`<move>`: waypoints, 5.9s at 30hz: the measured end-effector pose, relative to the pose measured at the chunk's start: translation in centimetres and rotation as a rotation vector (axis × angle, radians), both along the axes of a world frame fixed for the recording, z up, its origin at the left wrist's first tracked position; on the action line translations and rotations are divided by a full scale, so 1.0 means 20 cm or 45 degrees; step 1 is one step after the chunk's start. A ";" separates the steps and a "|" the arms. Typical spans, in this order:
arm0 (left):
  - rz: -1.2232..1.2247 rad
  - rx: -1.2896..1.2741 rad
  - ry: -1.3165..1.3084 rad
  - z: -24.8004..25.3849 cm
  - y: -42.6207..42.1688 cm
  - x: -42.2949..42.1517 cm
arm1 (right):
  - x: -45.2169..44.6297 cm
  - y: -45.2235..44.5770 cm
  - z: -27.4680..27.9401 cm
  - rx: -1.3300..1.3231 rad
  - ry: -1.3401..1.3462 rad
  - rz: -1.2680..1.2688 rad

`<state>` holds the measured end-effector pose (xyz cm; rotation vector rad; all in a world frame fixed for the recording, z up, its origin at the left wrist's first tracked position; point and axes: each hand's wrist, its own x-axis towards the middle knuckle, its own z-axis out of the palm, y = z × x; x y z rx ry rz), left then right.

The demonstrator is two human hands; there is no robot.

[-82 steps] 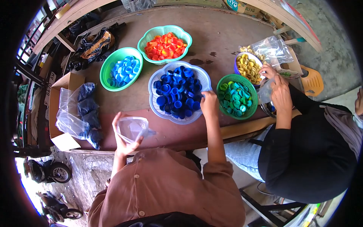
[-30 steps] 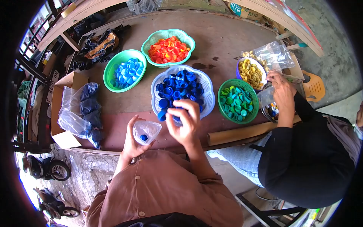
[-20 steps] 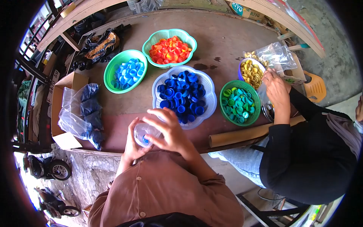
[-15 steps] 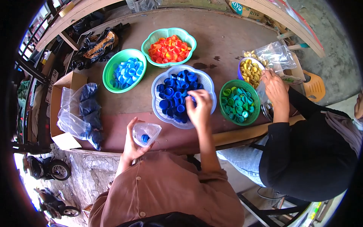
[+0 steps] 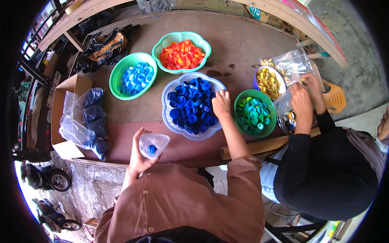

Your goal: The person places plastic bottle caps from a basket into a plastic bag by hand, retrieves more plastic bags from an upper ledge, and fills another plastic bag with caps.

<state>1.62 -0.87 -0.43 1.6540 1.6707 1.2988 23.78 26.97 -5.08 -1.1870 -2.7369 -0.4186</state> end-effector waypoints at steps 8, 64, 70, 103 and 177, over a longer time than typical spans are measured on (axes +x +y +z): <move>0.102 -0.011 0.015 -0.01 -0.03 0.01 | 0.10 -0.12 0.20 -0.570 0.671 -0.138; 0.098 -0.074 -0.137 -0.03 0.00 0.01 | -0.41 -0.26 0.04 -1.065 1.902 0.055; 0.027 -0.076 -0.059 0.01 0.01 0.02 | -0.31 -0.41 0.28 -0.467 1.523 0.246; 0.043 -0.069 -0.090 0.01 0.01 0.02 | -0.48 -0.22 0.09 -0.455 0.924 0.312; 0.122 -0.034 -0.145 -0.03 -0.01 0.02 | -0.44 -0.24 0.13 -1.271 1.315 0.176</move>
